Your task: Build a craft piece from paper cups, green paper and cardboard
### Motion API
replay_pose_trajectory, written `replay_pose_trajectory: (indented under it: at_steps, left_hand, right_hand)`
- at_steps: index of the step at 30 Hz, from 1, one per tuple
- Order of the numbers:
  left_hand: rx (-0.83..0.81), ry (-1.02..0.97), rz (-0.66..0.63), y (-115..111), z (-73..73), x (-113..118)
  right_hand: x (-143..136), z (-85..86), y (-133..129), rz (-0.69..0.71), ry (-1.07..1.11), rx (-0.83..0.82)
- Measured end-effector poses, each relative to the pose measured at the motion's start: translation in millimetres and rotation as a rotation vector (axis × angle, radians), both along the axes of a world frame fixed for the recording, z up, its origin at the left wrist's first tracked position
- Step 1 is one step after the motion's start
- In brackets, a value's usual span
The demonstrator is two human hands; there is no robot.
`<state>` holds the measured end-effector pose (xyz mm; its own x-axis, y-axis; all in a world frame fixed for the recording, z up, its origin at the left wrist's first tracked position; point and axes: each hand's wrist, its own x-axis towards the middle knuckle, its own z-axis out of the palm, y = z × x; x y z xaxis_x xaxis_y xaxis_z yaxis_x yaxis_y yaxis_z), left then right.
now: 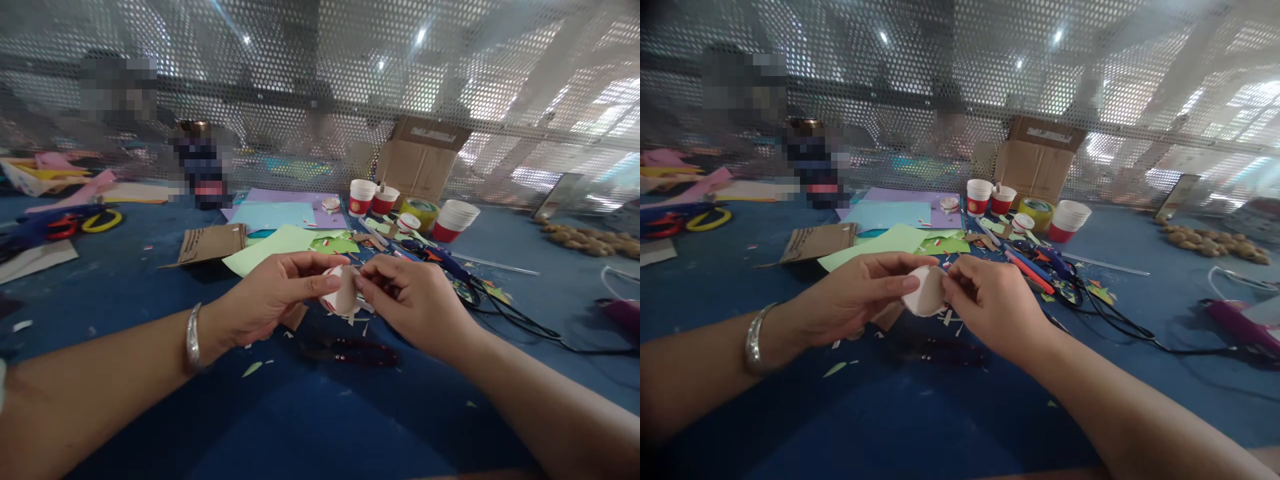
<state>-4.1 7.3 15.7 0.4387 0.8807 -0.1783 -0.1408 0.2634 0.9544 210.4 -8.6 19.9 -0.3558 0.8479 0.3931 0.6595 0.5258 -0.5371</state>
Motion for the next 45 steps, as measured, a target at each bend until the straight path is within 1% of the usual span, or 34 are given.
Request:
replay_pose_trajectory:
  at_steps: [2,5,7,9,17,22,26,29,34,39,42,45]
  left_hand:
    - [-0.056,-0.059,-0.044,1.1,-0.3,-2.4]
    - [-0.124,-0.15,-0.147,2.8,0.6,-4.8]
    - [-0.132,-0.223,-0.201,3.7,1.4,-5.0]
    - [-0.132,-0.268,-0.223,4.4,1.9,-4.6]
    - [-0.098,-0.313,-0.242,2.8,5.6,-2.8]
    - [-0.088,-0.247,-0.182,0.8,9.0,-3.7]
    - [-0.1,-0.139,-0.139,1.9,9.6,-7.3]
    - [-0.142,-0.108,-0.174,2.3,9.0,-6.8]
    - [-0.215,-0.178,-0.228,1.5,7.9,-2.8]
    - [-0.19,-0.255,-0.248,0.9,11.4,-4.6]
    - [-0.178,-0.246,-0.245,1.2,11.6,-7.0]
    - [-0.159,-0.21,-0.271,2.1,9.7,-8.9]
  right_hand:
    - [-1.3,0.5,-1.6,-0.003,0.004,0.047]
    - [-2.7,0.0,-3.2,0.006,0.007,0.105]
    - [-2.9,-0.8,-3.2,0.008,0.008,0.125]
    - [-2.6,-1.2,-2.8,0.01,0.014,0.135]
    - [-0.6,0.0,-5.8,0.006,-0.004,0.178]
    - [-1.3,2.7,-8.5,0.013,0.004,0.192]
    - [-0.3,4.7,-8.9,-0.007,0.041,0.234]
    - [1.2,4.9,-8.2,-0.023,0.016,0.255]
    - [1.2,4.1,-7.3,-0.041,-0.022,0.293]
    - [-0.7,5.3,-9.9,-0.011,0.056,0.272]
    - [-0.5,7.5,-12.0,-0.006,0.148,0.182]
    - [0.2,9.8,-12.5,0.01,0.246,0.075]
